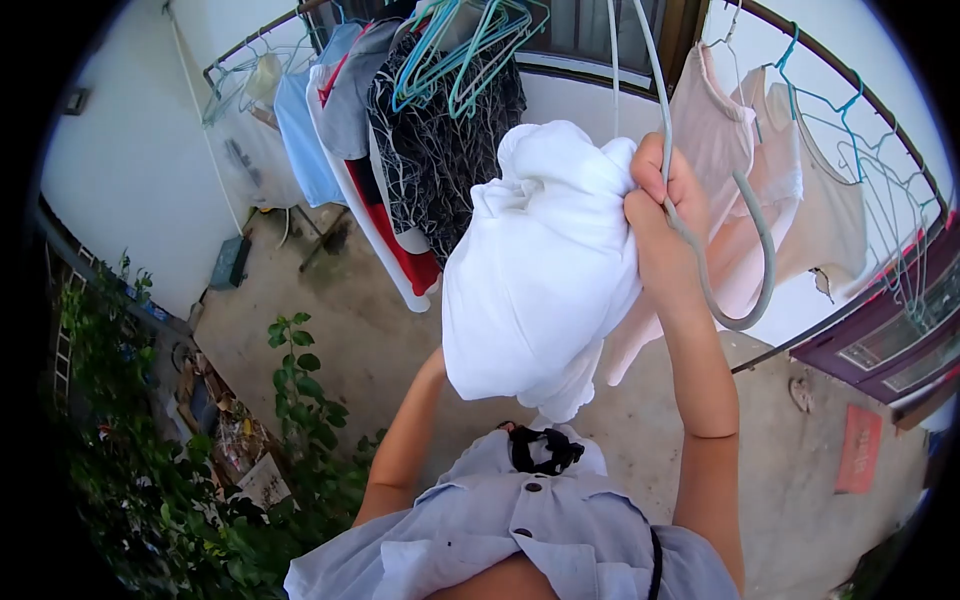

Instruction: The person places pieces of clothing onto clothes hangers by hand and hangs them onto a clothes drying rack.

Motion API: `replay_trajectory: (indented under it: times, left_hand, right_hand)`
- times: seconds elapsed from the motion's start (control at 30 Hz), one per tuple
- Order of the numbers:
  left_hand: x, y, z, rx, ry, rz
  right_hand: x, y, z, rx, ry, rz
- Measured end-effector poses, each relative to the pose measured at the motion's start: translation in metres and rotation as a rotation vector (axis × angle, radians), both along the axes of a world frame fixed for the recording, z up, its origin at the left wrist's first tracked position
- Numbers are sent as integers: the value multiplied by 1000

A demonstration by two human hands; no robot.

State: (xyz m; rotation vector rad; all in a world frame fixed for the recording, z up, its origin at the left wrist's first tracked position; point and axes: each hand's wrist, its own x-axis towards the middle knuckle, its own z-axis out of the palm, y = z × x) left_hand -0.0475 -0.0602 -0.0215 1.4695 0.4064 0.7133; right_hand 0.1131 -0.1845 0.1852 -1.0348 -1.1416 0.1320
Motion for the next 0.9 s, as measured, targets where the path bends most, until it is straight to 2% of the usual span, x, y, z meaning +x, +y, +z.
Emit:
replay_trajectory:
  times: [0.07, 0.1, 0.17, 0.2, 0.27, 0.3, 0.33, 0.47, 0.53, 0.6, 0.67, 0.73, 0.77, 0.87, 0.9]
  left_hand:
    - [14, 33, -9, -225, -139, 124]
    - [22, 38, -3, -225, -133, 111]
    - [35, 38, 11, -181, -282, -92]
    - [36, 34, 24, -184, -275, -108]
    - [36, 26, 46, -57, -75, -351]
    - [36, 24, 32, -164, -47, -299]
    - [32, 22, 30, -165, -39, -316]
    - [15, 33, 53, -220, -302, -163]
    - [7, 39, 92, -128, -391, -91]
    - [1, 49, 131, 15, -496, -163]
    - [-3, 50, 168, 71, -540, -85]
    - [-1, 38, 206, 164, -598, -148]
    - [2, 34, 222, 174, -595, -144]
    - [15, 29, 263, 485, -556, -127]
    - [20, 21, 279, 508, -481, -132]
  right_hand:
    - [2, -2, 2, 19, -22, -8]
    - [4, -4, 2, 14, -25, 22]
    - [5, -7, 2, 7, -21, 36]
    - [5, -8, 2, 11, -25, -3]
    - [8, -12, 3, 11, -25, -60]
    - [10, -16, 6, 10, -52, -86]
    - [12, -18, 6, 8, -78, -111]
    - [29, -25, 2, -73, 12, -255]
    - [43, -26, -12, -81, 25, -305]
    - [51, -28, -27, -111, 52, -301]
    - [58, -28, -42, -130, 73, -288]
    - [61, -30, -54, -205, -102, -308]
    - [57, -33, -55, -276, -84, -249]
    - [58, -35, -62, -361, -49, -95]
    - [56, -33, -61, -232, -33, -7]
